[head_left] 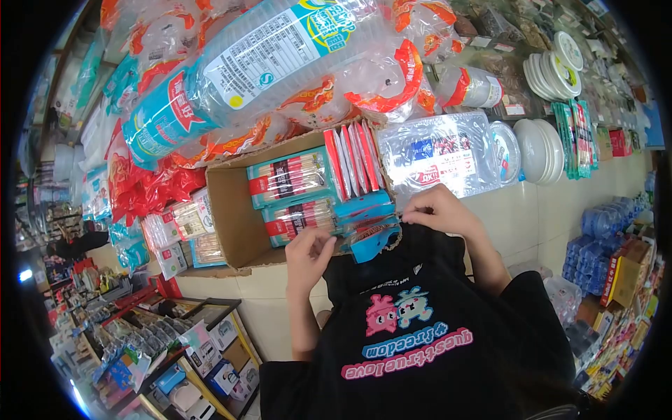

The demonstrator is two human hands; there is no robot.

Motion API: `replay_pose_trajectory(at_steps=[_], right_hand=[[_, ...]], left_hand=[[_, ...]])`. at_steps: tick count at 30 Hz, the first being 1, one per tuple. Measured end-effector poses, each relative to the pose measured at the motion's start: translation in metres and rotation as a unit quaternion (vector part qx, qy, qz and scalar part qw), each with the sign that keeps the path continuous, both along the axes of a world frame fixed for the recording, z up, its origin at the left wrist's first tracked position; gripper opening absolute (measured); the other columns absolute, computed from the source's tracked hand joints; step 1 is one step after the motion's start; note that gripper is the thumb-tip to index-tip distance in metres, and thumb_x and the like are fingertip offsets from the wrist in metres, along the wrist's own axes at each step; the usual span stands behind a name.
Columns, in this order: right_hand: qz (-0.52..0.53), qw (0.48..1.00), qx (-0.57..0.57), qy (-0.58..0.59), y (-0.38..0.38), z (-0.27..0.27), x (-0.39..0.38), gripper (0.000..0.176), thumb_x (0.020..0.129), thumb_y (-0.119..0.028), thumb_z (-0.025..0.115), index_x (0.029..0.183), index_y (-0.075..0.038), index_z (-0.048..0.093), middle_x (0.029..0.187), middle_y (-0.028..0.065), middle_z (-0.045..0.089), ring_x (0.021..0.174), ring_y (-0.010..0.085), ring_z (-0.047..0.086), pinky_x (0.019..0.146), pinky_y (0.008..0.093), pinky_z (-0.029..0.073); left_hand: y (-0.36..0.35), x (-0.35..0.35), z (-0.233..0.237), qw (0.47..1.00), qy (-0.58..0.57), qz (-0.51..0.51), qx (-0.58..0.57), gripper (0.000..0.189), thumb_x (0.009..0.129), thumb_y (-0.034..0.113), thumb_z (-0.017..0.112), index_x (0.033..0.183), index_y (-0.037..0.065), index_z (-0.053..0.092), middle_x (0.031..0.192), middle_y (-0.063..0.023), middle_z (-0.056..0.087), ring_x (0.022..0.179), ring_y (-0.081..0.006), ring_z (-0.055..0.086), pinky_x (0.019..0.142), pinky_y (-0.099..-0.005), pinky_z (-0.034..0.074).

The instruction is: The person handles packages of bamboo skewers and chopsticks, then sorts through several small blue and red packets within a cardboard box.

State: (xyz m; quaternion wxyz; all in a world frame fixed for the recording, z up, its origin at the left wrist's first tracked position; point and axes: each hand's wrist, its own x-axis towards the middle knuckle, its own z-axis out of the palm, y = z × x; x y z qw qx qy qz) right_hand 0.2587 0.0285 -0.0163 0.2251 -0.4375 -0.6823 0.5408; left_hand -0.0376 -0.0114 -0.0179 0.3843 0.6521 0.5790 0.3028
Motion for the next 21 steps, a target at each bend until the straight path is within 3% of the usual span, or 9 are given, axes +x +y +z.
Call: replay_pose_trajectory(at_steps=[3, 6, 12, 15, 18, 21], right_hand=[[0.058, 0.997, -0.005, -0.057, -0.002, 0.009, 0.004, 0.022, 0.076, -0.019, 0.070, 0.095, -0.008, 0.069, 0.072, 0.0097, 0.066, 0.062, 0.0236, 0.062, 0.059, 0.0322, 0.047], [0.103, 0.988, 0.023, -0.115, -0.008, 0.002, 0.001, 0.029, 0.075, -0.018, 0.071, 0.104, -0.013, 0.068, 0.074, 0.0092, 0.068, 0.058, 0.0225, 0.062, 0.057, 0.0300, 0.047], [0.085, 0.990, 0.010, -0.112, -0.015, -0.003, -0.006, 0.035, 0.078, -0.021, 0.069, 0.112, -0.016, 0.066, 0.073, 0.0100, 0.068, 0.061, 0.0264, 0.064, 0.062, 0.0336, 0.049], [0.070, 0.983, -0.166, -0.041, -0.012, 0.013, -0.009, 0.031, 0.080, -0.012, 0.064, 0.111, -0.014, 0.066, 0.071, 0.0080, 0.068, 0.059, 0.0191, 0.065, 0.060, 0.0289, 0.050], [0.054, 0.989, -0.132, 0.041, -0.020, -0.007, -0.013, 0.031, 0.081, -0.005, 0.059, 0.110, -0.013, 0.067, 0.071, 0.0072, 0.068, 0.060, 0.0130, 0.065, 0.059, 0.0244, 0.051], [0.049, 0.987, -0.144, 0.048, -0.021, -0.014, -0.016, 0.031, 0.080, -0.003, 0.057, 0.108, -0.010, 0.067, 0.077, 0.0095, 0.069, 0.063, 0.0142, 0.066, 0.064, 0.0244, 0.051]], left_hand=[[-0.004, -0.014, 0.003, 0.989, 0.048, -0.137, -0.030, 0.024, 0.073, 0.010, 0.073, 0.094, 0.003, 0.065, 0.073, -0.0055, 0.062, 0.050, -0.0129, 0.053, 0.048, -0.0252, 0.043], [-0.007, -0.004, 0.006, 0.986, 0.078, -0.143, -0.047, 0.031, 0.070, 0.014, 0.076, 0.097, 0.003, 0.065, 0.072, -0.0056, 0.062, 0.051, -0.0137, 0.055, 0.049, -0.0258, 0.045], [-0.014, 0.008, -0.001, 0.995, 0.067, -0.068, -0.004, 0.031, 0.069, 0.015, 0.077, 0.097, 0.006, 0.067, 0.065, -0.0045, 0.062, 0.049, -0.0144, 0.056, 0.048, -0.0270, 0.045], [-0.016, 0.006, -0.002, 0.995, 0.072, -0.071, -0.025, 0.031, 0.069, 0.015, 0.077, 0.098, 0.009, 0.067, 0.065, -0.0040, 0.063, 0.049, -0.0146, 0.057, 0.048, -0.0270, 0.046], [-0.017, 0.009, -0.001, 0.994, 0.058, -0.083, -0.046, 0.027, 0.071, 0.012, 0.076, 0.096, 0.007, 0.067, 0.069, -0.0061, 0.065, 0.052, -0.0146, 0.060, 0.048, -0.0259, 0.047], [-0.018, 0.014, -0.007, 0.995, -0.009, -0.095, 0.010, 0.018, 0.075, 0.003, 0.070, 0.092, 0.002, 0.067, 0.074, -0.0083, 0.068, 0.055, -0.0087, 0.060, 0.048, -0.0216, 0.045]])
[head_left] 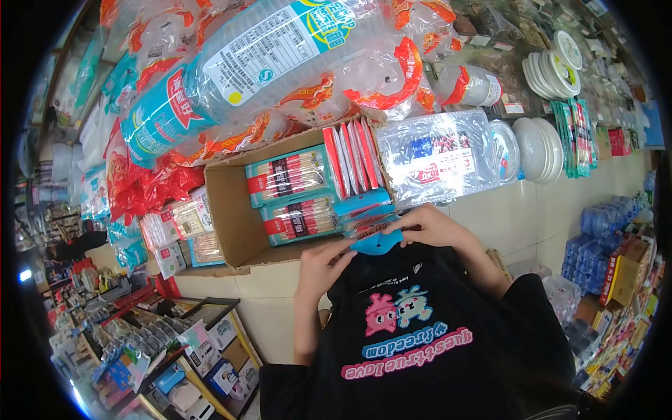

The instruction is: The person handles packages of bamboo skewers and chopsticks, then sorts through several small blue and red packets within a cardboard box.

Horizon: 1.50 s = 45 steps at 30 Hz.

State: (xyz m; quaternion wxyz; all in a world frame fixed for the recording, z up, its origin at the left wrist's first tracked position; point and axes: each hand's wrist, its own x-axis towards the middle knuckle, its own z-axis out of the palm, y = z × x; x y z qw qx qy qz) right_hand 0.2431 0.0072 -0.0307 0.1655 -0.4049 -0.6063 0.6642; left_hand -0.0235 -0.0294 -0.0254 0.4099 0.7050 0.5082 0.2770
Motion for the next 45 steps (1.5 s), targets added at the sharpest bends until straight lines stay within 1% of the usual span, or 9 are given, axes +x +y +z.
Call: replay_pose_trajectory(at_steps=[6, 9, 12, 15, 21, 24, 30, 33, 45], right_hand=[[0.011, 0.988, 0.146, 0.040, -0.001, -0.018, 0.002, 0.025, 0.082, -0.009, 0.062, 0.106, -0.009, 0.068, 0.082, 0.0117, 0.070, 0.068, 0.0180, 0.067, 0.068, 0.0263, 0.051], [0.015, 0.991, 0.127, 0.037, 0.001, -0.014, 0.001, 0.027, 0.081, -0.005, 0.060, 0.108, -0.009, 0.067, 0.086, 0.0110, 0.069, 0.068, 0.0165, 0.066, 0.066, 0.0278, 0.050], [0.016, 1.000, 0.009, -0.001, 0.004, 0.002, -0.001, 0.027, 0.083, -0.007, 0.060, 0.109, -0.010, 0.067, 0.083, 0.0101, 0.069, 0.066, 0.0153, 0.066, 0.064, 0.0278, 0.050], [0.024, 1.000, 0.008, -0.007, 0.003, -0.003, -0.003, 0.024, 0.086, -0.016, 0.060, 0.109, -0.011, 0.067, 0.076, 0.0096, 0.069, 0.062, 0.0151, 0.066, 0.062, 0.0274, 0.051], [-0.004, 0.999, 0.035, 0.021, 0.001, -0.015, -0.003, 0.022, 0.089, -0.019, 0.058, 0.102, -0.005, 0.068, 0.075, 0.0099, 0.068, 0.059, 0.0140, 0.065, 0.059, 0.0277, 0.051], [0.037, 0.997, -0.053, -0.037, 0.005, 0.000, -0.001, 0.026, 0.091, -0.024, 0.055, 0.092, -0.002, 0.068, 0.074, 0.0095, 0.068, 0.055, 0.0125, 0.064, 0.053, 0.0265, 0.050], [-0.051, 0.992, -0.117, 0.002, 0.001, -0.003, -0.011, 0.033, 0.093, -0.028, 0.053, 0.085, 0.001, 0.067, 0.072, 0.0077, 0.068, 0.054, 0.0116, 0.063, 0.048, 0.0234, 0.049], [-0.109, 0.989, -0.098, 0.016, -0.003, -0.009, -0.021, 0.033, 0.092, -0.028, 0.056, 0.081, 0.002, 0.066, 0.071, 0.0085, 0.068, 0.054, 0.0115, 0.063, 0.048, 0.0229, 0.049], [-0.139, 0.983, -0.107, 0.045, -0.008, -0.012, -0.026, 0.033, 0.092, -0.024, 0.057, 0.078, 0.005, 0.064, 0.068, 0.0089, 0.067, 0.056, 0.0112, 0.064, 0.050, 0.0224, 0.051]], left_hand=[[-0.001, 0.003, 0.001, 0.990, -0.049, 0.050, -0.122, 0.012, 0.085, 0.004, 0.060, 0.092, -0.003, 0.066, 0.075, -0.0097, 0.069, 0.052, -0.0107, 0.061, 0.047, -0.0215, 0.046], [-0.002, 0.006, 0.003, 0.975, -0.029, 0.088, -0.201, 0.012, 0.087, 0.005, 0.058, 0.092, -0.003, 0.065, 0.074, -0.0106, 0.069, 0.050, -0.0106, 0.061, 0.045, -0.0213, 0.046], [-0.004, 0.009, 0.002, 0.957, -0.101, 0.084, -0.257, 0.012, 0.086, 0.006, 0.060, 0.094, -0.001, 0.065, 0.072, -0.0099, 0.068, 0.055, -0.0101, 0.062, 0.050, -0.0222, 0.048], [-0.003, 0.013, 0.002, 0.965, -0.110, 0.022, -0.237, 0.012, 0.089, 0.006, 0.056, 0.089, -0.003, 0.064, 0.073, -0.0106, 0.068, 0.060, -0.0119, 0.065, 0.054, -0.0229, 0.051], [-0.002, 0.020, -0.014, 0.966, -0.162, 0.105, -0.173, 0.018, 0.089, 0.008, 0.058, 0.080, -0.006, 0.063, 0.073, -0.0104, 0.067, 0.069, -0.0143, 0.067, 0.062, -0.0242, 0.053], [-0.001, 0.024, -0.019, 0.950, -0.205, 0.142, -0.190, 0.019, 0.090, 0.008, 0.057, 0.079, -0.007, 0.062, 0.073, -0.0101, 0.067, 0.071, -0.0150, 0.067, 0.063, -0.0249, 0.053], [-0.001, 0.026, -0.027, 0.941, -0.207, 0.176, -0.201, 0.018, 0.088, 0.009, 0.061, 0.079, -0.007, 0.061, 0.071, -0.0081, 0.066, 0.071, -0.0126, 0.066, 0.064, -0.0233, 0.052], [0.000, 0.029, -0.025, 0.935, -0.220, 0.194, -0.202, 0.020, 0.087, 0.010, 0.064, 0.076, -0.006, 0.061, 0.067, -0.0062, 0.064, 0.069, -0.0103, 0.064, 0.060, -0.0218, 0.049], [-0.002, 0.029, -0.034, 0.953, -0.154, 0.203, -0.163, 0.020, 0.083, 0.014, 0.068, 0.072, -0.001, 0.062, 0.053, 0.0023, 0.051, 0.052, -0.0014, 0.045, 0.047, -0.0196, 0.036]])
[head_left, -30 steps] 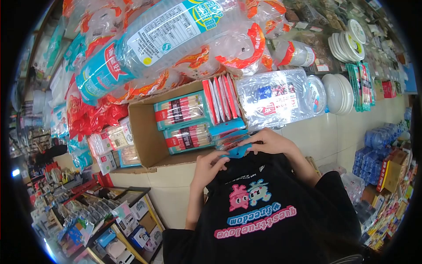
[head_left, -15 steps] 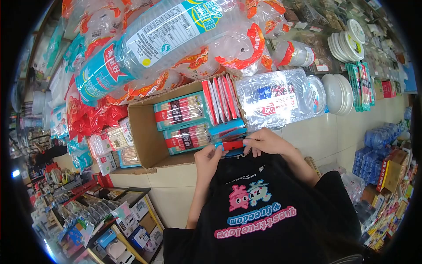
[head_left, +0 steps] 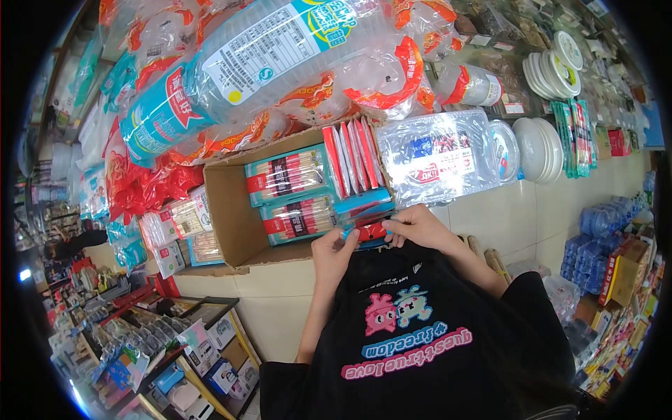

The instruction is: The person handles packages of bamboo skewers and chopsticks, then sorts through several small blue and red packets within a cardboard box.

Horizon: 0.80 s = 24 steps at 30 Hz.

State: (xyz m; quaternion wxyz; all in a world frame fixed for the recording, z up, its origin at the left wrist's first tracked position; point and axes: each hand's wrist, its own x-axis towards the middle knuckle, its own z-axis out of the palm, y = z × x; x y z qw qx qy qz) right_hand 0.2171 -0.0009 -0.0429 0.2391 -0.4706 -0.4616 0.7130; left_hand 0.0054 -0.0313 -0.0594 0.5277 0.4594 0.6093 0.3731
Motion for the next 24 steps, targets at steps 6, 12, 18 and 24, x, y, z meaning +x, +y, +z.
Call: replay_pose_trajectory(at_steps=[6, 12, 18, 24], right_hand=[[0.021, 0.998, 0.012, -0.051, 0.000, 0.009, 0.002, 0.024, 0.090, -0.018, 0.058, 0.083, 0.004, 0.063, 0.065, 0.0087, 0.065, 0.054, 0.0112, 0.063, 0.047, 0.0221, 0.050], [0.026, 0.985, 0.041, -0.165, 0.002, 0.036, 0.000, 0.010, 0.085, -0.014, 0.062, 0.087, -0.004, 0.063, 0.060, 0.0095, 0.062, 0.050, 0.0172, 0.062, 0.045, 0.0277, 0.047], [0.073, 0.881, 0.351, -0.308, -0.006, 0.020, 0.005, 0.018, 0.079, -0.020, 0.067, 0.093, -0.009, 0.066, 0.063, 0.0121, 0.061, 0.060, 0.0320, 0.061, 0.059, 0.0407, 0.050], [0.137, 0.854, 0.383, -0.325, -0.003, 0.036, 0.008, 0.023, 0.075, -0.024, 0.069, 0.092, -0.008, 0.067, 0.076, 0.0109, 0.063, 0.069, 0.0309, 0.063, 0.062, 0.0397, 0.050]], left_hand=[[0.000, 0.002, 0.006, 0.996, 0.082, -0.026, 0.026, 0.013, 0.081, 0.012, 0.069, 0.077, 0.001, 0.062, 0.055, -0.0007, 0.053, 0.049, -0.0030, 0.041, 0.045, -0.0218, 0.033], [0.000, 0.015, 0.021, 0.995, 0.084, 0.006, 0.052, 0.012, 0.080, 0.009, 0.069, 0.088, 0.002, 0.061, 0.061, -0.0066, 0.058, 0.048, -0.0075, 0.046, 0.045, -0.0246, 0.037], [0.003, 0.006, 0.027, 0.957, 0.202, -0.124, 0.166, 0.015, 0.079, 0.011, 0.070, 0.090, 0.004, 0.063, 0.070, -0.0109, 0.062, 0.052, -0.0228, 0.058, 0.050, -0.0320, 0.045], [0.003, -0.004, 0.026, 0.913, 0.270, -0.189, 0.239, 0.023, 0.073, 0.021, 0.074, 0.091, 0.008, 0.067, 0.069, -0.0067, 0.059, 0.057, -0.0241, 0.059, 0.052, -0.0343, 0.047]])
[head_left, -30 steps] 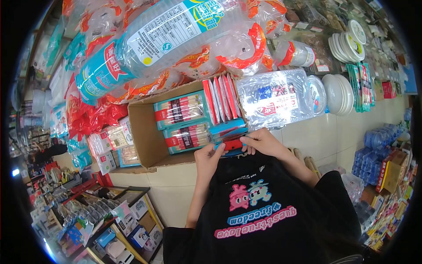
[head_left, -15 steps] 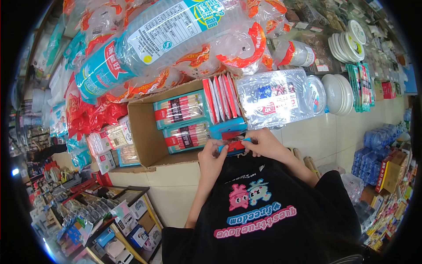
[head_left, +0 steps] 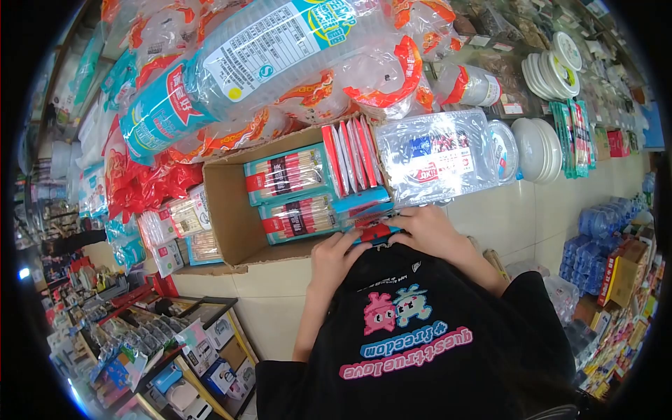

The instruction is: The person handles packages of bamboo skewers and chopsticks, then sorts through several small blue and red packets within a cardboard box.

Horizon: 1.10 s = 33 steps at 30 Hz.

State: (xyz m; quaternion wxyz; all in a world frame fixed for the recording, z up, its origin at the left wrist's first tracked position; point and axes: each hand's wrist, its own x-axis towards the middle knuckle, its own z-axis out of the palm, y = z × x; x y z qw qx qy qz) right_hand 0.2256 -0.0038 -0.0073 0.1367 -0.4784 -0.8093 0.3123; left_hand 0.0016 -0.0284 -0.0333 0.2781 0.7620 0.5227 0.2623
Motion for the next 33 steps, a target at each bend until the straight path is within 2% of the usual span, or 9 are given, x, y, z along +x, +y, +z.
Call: replay_pose_trajectory(at_steps=[3, 6, 9, 12, 18, 21, 27, 33], right_hand=[[-0.002, 1.000, -0.002, 0.010, 0.000, -0.006, 0.001, 0.025, 0.074, -0.024, 0.070, 0.092, -0.007, 0.067, 0.077, 0.0106, 0.062, 0.070, 0.0308, 0.063, 0.063, 0.0395, 0.050], [-0.018, 0.999, -0.013, 0.026, 0.000, -0.001, -0.001, 0.025, 0.074, -0.025, 0.069, 0.093, -0.007, 0.067, 0.076, 0.0100, 0.062, 0.069, 0.0306, 0.062, 0.062, 0.0396, 0.050], [-0.028, 0.999, -0.003, 0.033, 0.000, -0.007, -0.001, 0.026, 0.074, -0.025, 0.070, 0.093, -0.008, 0.066, 0.075, 0.0094, 0.060, 0.068, 0.0307, 0.061, 0.061, 0.0393, 0.049], [-0.023, 1.000, -0.009, 0.005, 0.001, -0.003, -0.002, 0.024, 0.074, -0.024, 0.070, 0.091, -0.008, 0.067, 0.076, 0.0081, 0.060, 0.068, 0.0291, 0.062, 0.061, 0.0382, 0.049], [-0.049, 0.996, 0.030, 0.075, -0.002, -0.009, -0.004, 0.020, 0.074, -0.023, 0.071, 0.085, -0.007, 0.068, 0.079, 0.0047, 0.060, 0.067, 0.0249, 0.061, 0.059, 0.0362, 0.049], [-0.032, 0.998, 0.029, 0.054, -0.003, -0.012, -0.003, 0.019, 0.074, -0.020, 0.070, 0.088, -0.008, 0.068, 0.079, 0.0068, 0.058, 0.069, 0.0266, 0.062, 0.061, 0.0376, 0.050], [-0.021, 0.999, 0.016, 0.033, -0.004, -0.010, -0.005, 0.019, 0.076, -0.020, 0.069, 0.091, -0.009, 0.068, 0.079, 0.0047, 0.058, 0.068, 0.0247, 0.061, 0.060, 0.0367, 0.049], [-0.017, 0.999, 0.015, 0.049, -0.004, -0.010, -0.005, 0.018, 0.074, -0.017, 0.070, 0.089, -0.008, 0.067, 0.080, 0.0056, 0.057, 0.068, 0.0253, 0.060, 0.060, 0.0372, 0.049]], left_hand=[[0.000, -0.003, 0.003, 0.996, 0.061, -0.015, 0.057, 0.024, 0.072, 0.024, 0.075, 0.091, 0.011, 0.069, 0.063, -0.0039, 0.053, 0.054, -0.0218, 0.057, 0.050, -0.0327, 0.046], [-0.001, -0.001, 0.002, 0.996, 0.061, 0.005, 0.064, 0.027, 0.070, 0.020, 0.077, 0.095, 0.013, 0.071, 0.061, -0.0043, 0.049, 0.049, -0.0184, 0.052, 0.048, -0.0315, 0.043], [0.001, 0.004, 0.008, 0.995, 0.056, 0.023, 0.084, 0.026, 0.070, 0.019, 0.076, 0.094, 0.012, 0.071, 0.065, -0.0033, 0.049, 0.050, -0.0181, 0.050, 0.047, -0.0305, 0.042], [0.000, 0.007, 0.016, 0.996, 0.070, 0.037, 0.050, 0.026, 0.071, 0.018, 0.076, 0.095, 0.011, 0.070, 0.072, -0.0029, 0.054, 0.055, -0.0183, 0.055, 0.049, -0.0304, 0.044], [-0.001, 0.009, 0.019, 0.993, 0.089, 0.002, 0.072, 0.025, 0.073, 0.013, 0.073, 0.096, 0.008, 0.068, 0.086, -0.0033, 0.060, 0.069, -0.0211, 0.063, 0.058, -0.0322, 0.051], [-0.001, 0.010, 0.015, 0.993, 0.086, -0.008, 0.084, 0.023, 0.076, 0.014, 0.069, 0.099, 0.008, 0.065, 0.091, -0.0027, 0.059, 0.065, -0.0218, 0.063, 0.056, -0.0330, 0.050], [-0.002, 0.014, 0.020, 0.994, 0.106, -0.023, 0.018, 0.025, 0.077, 0.015, 0.069, 0.100, 0.007, 0.063, 0.096, -0.0042, 0.058, 0.065, -0.0244, 0.063, 0.056, -0.0348, 0.050], [0.001, 0.016, 0.026, 0.996, 0.078, -0.018, 0.037, 0.021, 0.078, 0.014, 0.068, 0.096, 0.007, 0.063, 0.092, -0.0046, 0.059, 0.067, -0.0253, 0.063, 0.056, -0.0350, 0.050]])
